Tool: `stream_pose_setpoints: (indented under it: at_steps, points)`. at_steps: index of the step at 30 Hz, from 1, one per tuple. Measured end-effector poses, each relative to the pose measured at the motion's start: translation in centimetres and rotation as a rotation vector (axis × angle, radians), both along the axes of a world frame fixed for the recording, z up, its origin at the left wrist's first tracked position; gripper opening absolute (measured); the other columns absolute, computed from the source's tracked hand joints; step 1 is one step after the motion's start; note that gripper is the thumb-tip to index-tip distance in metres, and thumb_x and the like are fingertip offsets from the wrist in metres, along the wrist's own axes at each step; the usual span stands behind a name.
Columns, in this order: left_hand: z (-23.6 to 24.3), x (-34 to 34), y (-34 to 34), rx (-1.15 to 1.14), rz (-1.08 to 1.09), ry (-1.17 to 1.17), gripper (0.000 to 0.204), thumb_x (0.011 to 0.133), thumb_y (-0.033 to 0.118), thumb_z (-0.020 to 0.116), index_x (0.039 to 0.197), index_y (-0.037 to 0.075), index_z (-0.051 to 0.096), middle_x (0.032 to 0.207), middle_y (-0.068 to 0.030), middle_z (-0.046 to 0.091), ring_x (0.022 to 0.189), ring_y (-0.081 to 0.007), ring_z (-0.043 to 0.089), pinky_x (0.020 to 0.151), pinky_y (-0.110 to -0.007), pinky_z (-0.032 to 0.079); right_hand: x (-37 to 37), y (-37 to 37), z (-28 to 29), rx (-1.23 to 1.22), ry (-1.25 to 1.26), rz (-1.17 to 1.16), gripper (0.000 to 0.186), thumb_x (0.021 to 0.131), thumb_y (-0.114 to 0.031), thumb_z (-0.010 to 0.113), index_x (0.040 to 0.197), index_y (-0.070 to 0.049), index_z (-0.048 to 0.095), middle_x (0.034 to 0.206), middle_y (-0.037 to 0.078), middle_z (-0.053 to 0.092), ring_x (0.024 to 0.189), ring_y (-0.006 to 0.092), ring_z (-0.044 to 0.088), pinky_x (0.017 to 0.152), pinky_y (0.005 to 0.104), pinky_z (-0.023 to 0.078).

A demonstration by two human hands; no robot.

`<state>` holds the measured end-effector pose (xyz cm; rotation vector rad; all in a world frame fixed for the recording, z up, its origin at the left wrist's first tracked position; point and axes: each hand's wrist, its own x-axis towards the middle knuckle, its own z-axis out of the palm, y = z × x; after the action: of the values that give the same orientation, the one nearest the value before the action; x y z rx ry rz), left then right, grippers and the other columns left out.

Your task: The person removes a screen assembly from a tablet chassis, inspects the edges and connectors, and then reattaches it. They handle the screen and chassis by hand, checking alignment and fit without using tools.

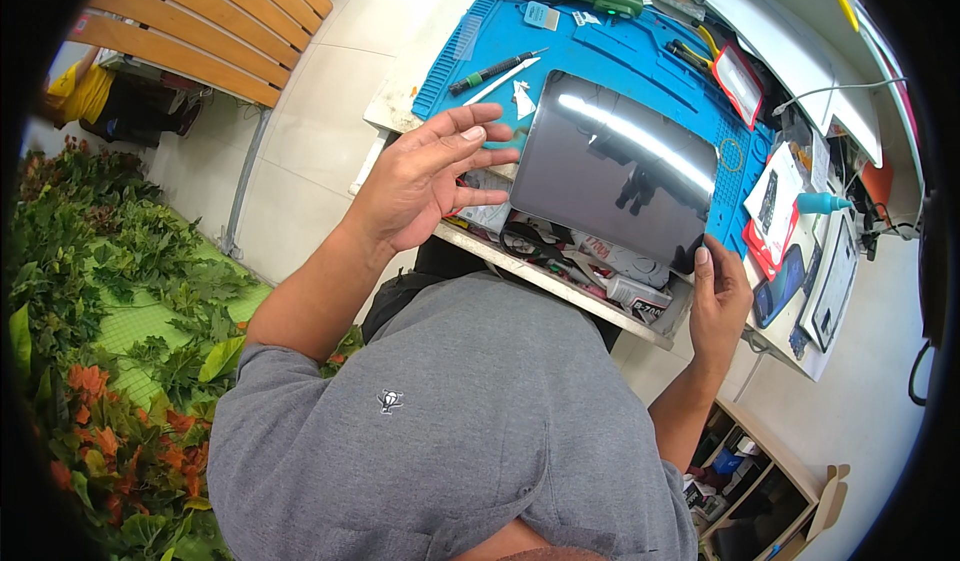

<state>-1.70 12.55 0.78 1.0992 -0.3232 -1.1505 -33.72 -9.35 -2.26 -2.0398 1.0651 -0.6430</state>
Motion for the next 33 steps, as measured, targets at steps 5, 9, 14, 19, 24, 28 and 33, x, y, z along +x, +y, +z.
stream_pose_setpoints:
  at_steps: [5,9,14,19,24,28,33]
  points:
    - [-0.2,0.2,0.0,-0.043,-0.017,0.030,0.054,0.114,0.031,0.052,0.158,0.001,0.045,0.145,-0.0196,0.055,0.142,-0.0386,0.057,0.107,-0.055,0.058,0.0,0.0,0.0,-0.011,-0.005,0.007,0.032,0.107,-0.018,0.073,0.127,0.007,0.074,0.099,0.007,0.069,0.086,0.0124,0.062,0.074,0.0278,0.049]
    - [-0.6,0.3,-0.1,-0.033,0.012,0.062,0.054,0.113,0.030,0.052,0.158,0.001,0.044,0.145,-0.0191,0.055,0.142,-0.0388,0.056,0.107,-0.059,0.057,0.4,0.6,0.3,0.094,-0.008,-0.051,0.045,0.097,-0.023,0.085,0.130,0.004,0.072,0.107,0.010,0.068,0.090,0.0162,0.063,0.076,0.0301,0.051]
    - [-1.2,0.4,-0.1,0.000,0.037,0.119,0.051,0.112,0.029,0.056,0.156,0.005,0.047,0.145,-0.0157,0.057,0.138,-0.0356,0.058,0.105,-0.059,0.058,2.2,2.4,0.9,-0.542,0.159,0.061,0.067,0.073,-0.032,0.101,0.127,-0.003,0.073,0.122,0.014,0.064,0.105,0.0296,0.061,0.083,0.0397,0.053]
    - [-2.1,0.8,-0.2,-0.032,0.027,0.143,0.048,0.111,0.023,0.058,0.155,0.007,0.048,0.145,-0.0134,0.058,0.134,-0.0328,0.061,0.101,-0.058,0.061,3.3,3.1,0.8,-0.626,0.153,0.098,0.068,0.067,-0.035,0.102,0.120,-0.003,0.074,0.116,0.014,0.066,0.107,0.0335,0.060,0.088,0.0452,0.050]
    - [-2.4,0.8,-0.1,-0.038,0.032,0.136,0.046,0.110,0.020,0.061,0.153,0.008,0.051,0.144,-0.0125,0.059,0.132,-0.0307,0.062,0.099,-0.056,0.062,4.0,2.5,1.5,-0.705,0.089,0.217,0.055,0.070,-0.031,0.100,0.111,-0.003,0.076,0.112,0.010,0.069,0.110,0.0315,0.062,0.096,0.0454,0.047]
    - [-2.4,0.8,-0.3,-0.021,0.029,0.131,0.046,0.109,0.018,0.062,0.153,0.008,0.052,0.144,-0.0121,0.059,0.131,-0.0299,0.062,0.099,-0.055,0.062,4.6,2.0,1.6,-0.730,0.030,0.337,0.049,0.071,-0.027,0.099,0.106,-0.003,0.076,0.111,0.010,0.071,0.111,0.0314,0.065,0.098,0.0475,0.050]
    - [-2.5,0.9,-0.3,-0.024,0.023,0.122,0.046,0.109,0.018,0.064,0.152,0.007,0.053,0.145,-0.0118,0.060,0.130,-0.0286,0.063,0.098,-0.055,0.062,5.4,1.6,0.9,-0.754,-0.033,0.480,0.041,0.075,-0.019,0.096,0.105,-0.001,0.075,0.106,0.012,0.072,0.106,0.0324,0.069,0.094,0.0478,0.057]
